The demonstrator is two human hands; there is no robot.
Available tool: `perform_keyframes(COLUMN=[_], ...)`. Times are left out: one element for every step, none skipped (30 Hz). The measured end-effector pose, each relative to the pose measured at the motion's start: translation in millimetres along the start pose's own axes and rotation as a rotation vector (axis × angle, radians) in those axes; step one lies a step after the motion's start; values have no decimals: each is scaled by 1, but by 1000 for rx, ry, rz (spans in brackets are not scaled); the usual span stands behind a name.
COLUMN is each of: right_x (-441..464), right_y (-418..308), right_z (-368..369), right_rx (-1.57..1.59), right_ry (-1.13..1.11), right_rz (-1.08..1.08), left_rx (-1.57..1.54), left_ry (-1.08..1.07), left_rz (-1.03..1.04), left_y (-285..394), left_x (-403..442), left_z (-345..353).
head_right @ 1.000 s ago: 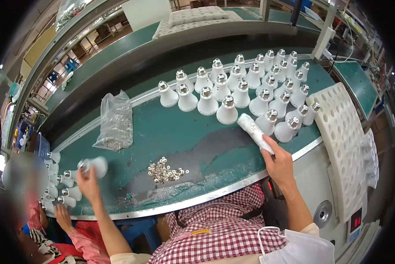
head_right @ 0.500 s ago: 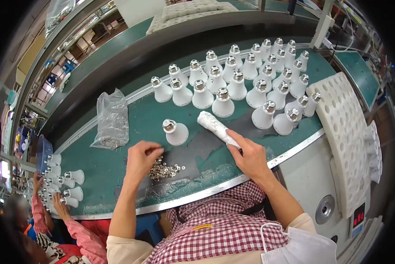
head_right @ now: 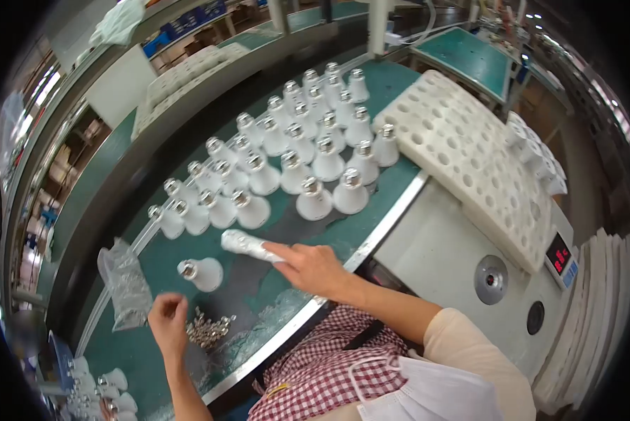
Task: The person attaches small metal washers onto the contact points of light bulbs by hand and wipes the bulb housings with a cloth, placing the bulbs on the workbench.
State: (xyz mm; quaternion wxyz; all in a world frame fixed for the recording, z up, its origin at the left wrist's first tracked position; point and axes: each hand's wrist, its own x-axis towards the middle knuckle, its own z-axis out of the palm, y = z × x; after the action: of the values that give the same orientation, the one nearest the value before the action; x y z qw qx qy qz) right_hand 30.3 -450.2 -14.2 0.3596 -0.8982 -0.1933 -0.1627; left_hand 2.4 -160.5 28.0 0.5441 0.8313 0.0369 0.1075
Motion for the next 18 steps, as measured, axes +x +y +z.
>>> perform_keyframes(right_x=[0, 0, 1, 1, 1, 2, 2, 3, 3, 3, 3, 3, 3, 3, 3, 2, 2, 3], right_y=[1, 3, 2, 2, 2, 1, 0, 0, -1, -1, -1, -1, -1, -1, -1, -1, -2, -2], right_z=[-1, 0, 0, 0, 0, 1, 1, 0, -1, -1, -1, -1, -1, -1, -1, -1, -1, -1], right_rx=[-2, 1, 21, 37, 39, 58, 51, 39, 41, 44, 39, 34, 34, 34, 35, 36, 35, 33], right_ry=[5, 9, 1, -7, -15, -28, -13, 5, -13, -17, -21, -23, -24, -22, -19, -21, -19, -17], right_rz=[5, 8, 19, 34, 45, 30, 18, 9, 20, 16, 21, 26, 25, 24, 25, 27, 26, 25], left_rx=[-87, -172, -155, -141, -122, -199, -279, -274, -216, -160, -69, -69, 39, 148, 148, 197, 247, 248], left_ry=[50, 108, 95, 78, 109, 137, 158, 168, 190, 209, 214, 217, 225, 230, 229, 213, 196, 194], left_rz=[-58, -113, -127, -141, -152, -109, -61, -64, -5, 54, 110, 109, 219, 327, 326, 364, 402, 401], left_y=[7, 15, 15, 12, 10, 9, 10, 13, 16, 17, 13, 13, 14, 15, 14, 13, 13, 12], left_x=[2, 5, 10, 13, 16, 19, 22, 26, 29, 32, 35, 37, 38, 39, 40, 40, 41, 41], left_z=[2, 5, 2, -2, -2, 2, 7, 11, 16, 19, 22, 25, 29, 31, 31, 32, 32, 31])
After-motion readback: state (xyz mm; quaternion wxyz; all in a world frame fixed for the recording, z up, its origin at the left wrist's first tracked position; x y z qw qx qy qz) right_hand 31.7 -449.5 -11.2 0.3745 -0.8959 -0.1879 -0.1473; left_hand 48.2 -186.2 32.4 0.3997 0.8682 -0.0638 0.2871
